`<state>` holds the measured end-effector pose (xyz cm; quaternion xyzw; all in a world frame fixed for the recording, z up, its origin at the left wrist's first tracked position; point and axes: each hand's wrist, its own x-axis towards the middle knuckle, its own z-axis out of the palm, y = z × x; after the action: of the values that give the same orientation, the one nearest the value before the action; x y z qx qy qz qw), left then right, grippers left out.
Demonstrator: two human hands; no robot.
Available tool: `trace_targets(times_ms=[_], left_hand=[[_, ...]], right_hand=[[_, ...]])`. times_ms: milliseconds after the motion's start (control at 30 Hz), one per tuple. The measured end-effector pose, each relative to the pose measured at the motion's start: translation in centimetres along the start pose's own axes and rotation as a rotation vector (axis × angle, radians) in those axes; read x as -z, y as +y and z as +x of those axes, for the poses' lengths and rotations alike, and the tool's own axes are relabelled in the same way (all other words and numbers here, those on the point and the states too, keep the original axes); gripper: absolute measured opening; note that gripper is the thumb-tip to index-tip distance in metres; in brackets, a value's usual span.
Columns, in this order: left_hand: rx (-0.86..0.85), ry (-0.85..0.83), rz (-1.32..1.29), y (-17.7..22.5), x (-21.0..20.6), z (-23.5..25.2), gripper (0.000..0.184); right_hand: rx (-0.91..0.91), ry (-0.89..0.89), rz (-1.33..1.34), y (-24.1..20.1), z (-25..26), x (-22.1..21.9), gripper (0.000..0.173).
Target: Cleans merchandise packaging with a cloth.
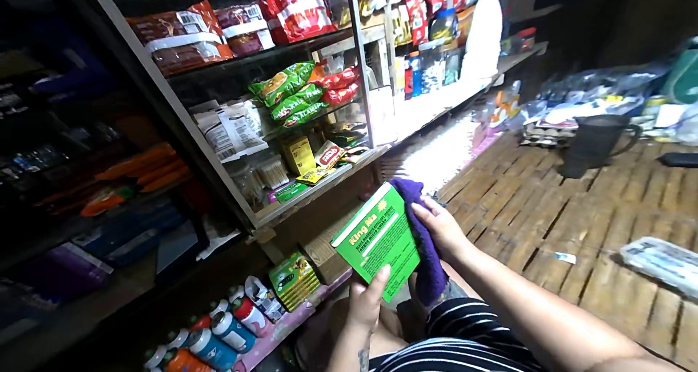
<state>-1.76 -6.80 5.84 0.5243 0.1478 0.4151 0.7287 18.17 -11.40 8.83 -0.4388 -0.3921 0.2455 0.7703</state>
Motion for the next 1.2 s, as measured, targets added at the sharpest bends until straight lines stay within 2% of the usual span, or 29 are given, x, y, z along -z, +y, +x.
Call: trace_targets(times_ms=[100, 233, 367, 433, 533, 633, 700, 733, 767, 833, 900, 1000, 1067, 1100, 1200], left_hand=[[-0.065, 0.059, -0.034, -0.7, -0.5, -0.2, 0.043], [-0.152, 0.115, -0.036, -1.4, -0.6, -0.2, 0.047], [-0.358, 0.071, 0.031, -2.8, -0.1, 0.2, 0.044], [-0.479, 0.054, 0.099, -3.6, 0.1, 0.4, 0.038], [-0.604, 0.033, 0.252, -4.0, 0.9, 0.8, 0.036], [-0.588, 0.052, 0.441, -3.9, 1.7, 1.2, 0.040], [-0.441, 0.043, 0.635, -3.3, 2.2, 1.1, 0.049], [-0.371, -0.001, 0.703, -2.8, 2.5, 1.1, 0.051], [-0.371, -0.068, 0.722, -2.6, 2.7, 1.2, 0.049], [-0.515, -0.276, 0.661, -3.0, 3.4, 2.1, 0.041], [-0.536, -0.434, 0.686, -3.2, 3.8, 2.7, 0.041], [-0.339, -0.592, 0.830, -3.6, 3.9, 2.7, 0.042], [-0.336, -0.695, 0.957, -4.5, 4.2, 2.9, 0.056], [-0.343, -0.737, 1.005, -5.1, 4.3, 2.9, 0.062], [-0.278, -0.805, 1.058, -6.7, 4.2, 2.6, 0.071]], right_hand=[[-0.036, 0.089, 0.246, 0.3, 0.0, -0.5, 0.037], [-0.225, 0.181, 0.580, 1.8, -0.8, -1.9, 0.048], [-0.307, 0.137, 0.663, 3.3, -2.6, -3.1, 0.061], [-0.292, 0.089, 0.698, 3.8, -3.3, -3.9, 0.062], [-0.390, -0.012, 0.741, 3.8, -3.5, -3.8, 0.066], [-0.519, -0.062, 0.617, 2.2, -2.6, -2.3, 0.064], [-0.551, -0.071, 0.530, 1.5, -2.0, -0.6, 0.058], [-0.542, -0.104, 0.518, 1.7, -1.7, 0.5, 0.058], [-0.518, -0.139, 0.499, 2.1, -1.6, 1.8, 0.058], [-0.482, -0.188, 0.462, 2.8, -1.9, 3.9, 0.054], [-0.508, -0.216, 0.404, 2.8, -2.7, 5.8, 0.050], [-0.707, -0.217, 0.307, 2.4, -4.6, 8.8, 0.052], [-0.822, -0.351, 0.385, 2.5, -6.0, 10.8, 0.058], [-0.876, -0.355, 0.400, 2.5, -6.7, 11.6, 0.056], [-0.981, -0.322, 0.242, 2.3, -8.5, 12.8, 0.023]])
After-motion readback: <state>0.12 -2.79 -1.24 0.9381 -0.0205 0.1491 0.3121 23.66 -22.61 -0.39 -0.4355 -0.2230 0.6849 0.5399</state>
